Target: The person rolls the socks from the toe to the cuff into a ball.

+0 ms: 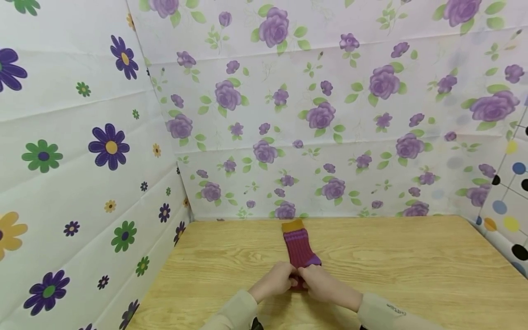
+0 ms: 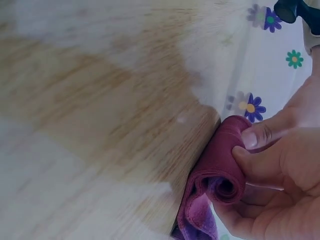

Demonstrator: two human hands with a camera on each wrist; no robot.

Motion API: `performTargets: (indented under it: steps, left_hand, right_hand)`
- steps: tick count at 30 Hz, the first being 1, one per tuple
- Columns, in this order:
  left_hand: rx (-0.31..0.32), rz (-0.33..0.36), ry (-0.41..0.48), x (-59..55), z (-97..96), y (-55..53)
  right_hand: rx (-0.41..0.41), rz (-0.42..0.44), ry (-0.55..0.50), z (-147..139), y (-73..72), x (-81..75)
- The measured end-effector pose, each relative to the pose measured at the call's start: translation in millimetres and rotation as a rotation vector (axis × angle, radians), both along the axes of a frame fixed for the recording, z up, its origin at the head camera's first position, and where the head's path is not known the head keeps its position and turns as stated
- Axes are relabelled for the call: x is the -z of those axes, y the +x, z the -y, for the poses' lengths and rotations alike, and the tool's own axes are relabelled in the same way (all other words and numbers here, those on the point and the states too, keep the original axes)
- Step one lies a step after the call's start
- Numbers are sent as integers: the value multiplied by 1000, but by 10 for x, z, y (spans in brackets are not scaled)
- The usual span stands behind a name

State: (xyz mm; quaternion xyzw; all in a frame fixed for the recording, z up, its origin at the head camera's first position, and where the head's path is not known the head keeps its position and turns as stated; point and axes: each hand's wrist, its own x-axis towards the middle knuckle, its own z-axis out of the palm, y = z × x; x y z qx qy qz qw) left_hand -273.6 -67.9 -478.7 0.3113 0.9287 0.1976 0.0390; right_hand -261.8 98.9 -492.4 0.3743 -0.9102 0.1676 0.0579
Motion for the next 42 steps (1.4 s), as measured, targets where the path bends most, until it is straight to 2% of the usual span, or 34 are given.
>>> performTargets:
  steps: [8,11,13,16,19,22,26,29,33,36,38,42]
  left_hand:
    - [-39,38,38,-10,-40,-6]
    - [-63,13,75,-25,-63,4]
    - [-90,-28,88,-21,-76,13]
    - [-117,-95,73,-29,-99,46]
    - [-90,-127,20,-52,-120,80]
    - [-26,-119,-32,-84,-123,97]
    - [30,-133,-105,-98,-130,89]
    - [58,-203,-186,-97,-166,73]
    - [90,-323,-289,-89,-226,67]
    - [95,-385,-311,-78,-256,73]
    - [93,-420,-313,-73,-266,73]
    - [101,-436,-306,-75,-268,54]
  right_hand:
    - [39,-1,-72,9,25,7]
    - [51,6,-110,7,26,-1]
    - [56,11,-139,7,5,5]
    - [67,80,-183,12,-26,4]
    - [81,111,-214,11,-64,3]
    - [102,149,-249,-4,-110,9]
    - [118,241,-305,-37,-155,4]
    - [136,302,-327,-61,-177,-17]
    - [226,339,-327,-72,-190,-42]
    - [290,347,-335,-76,-199,-53]
    - [298,349,-340,-76,-213,-54]
    - [306,349,-334,-67,-256,-39]
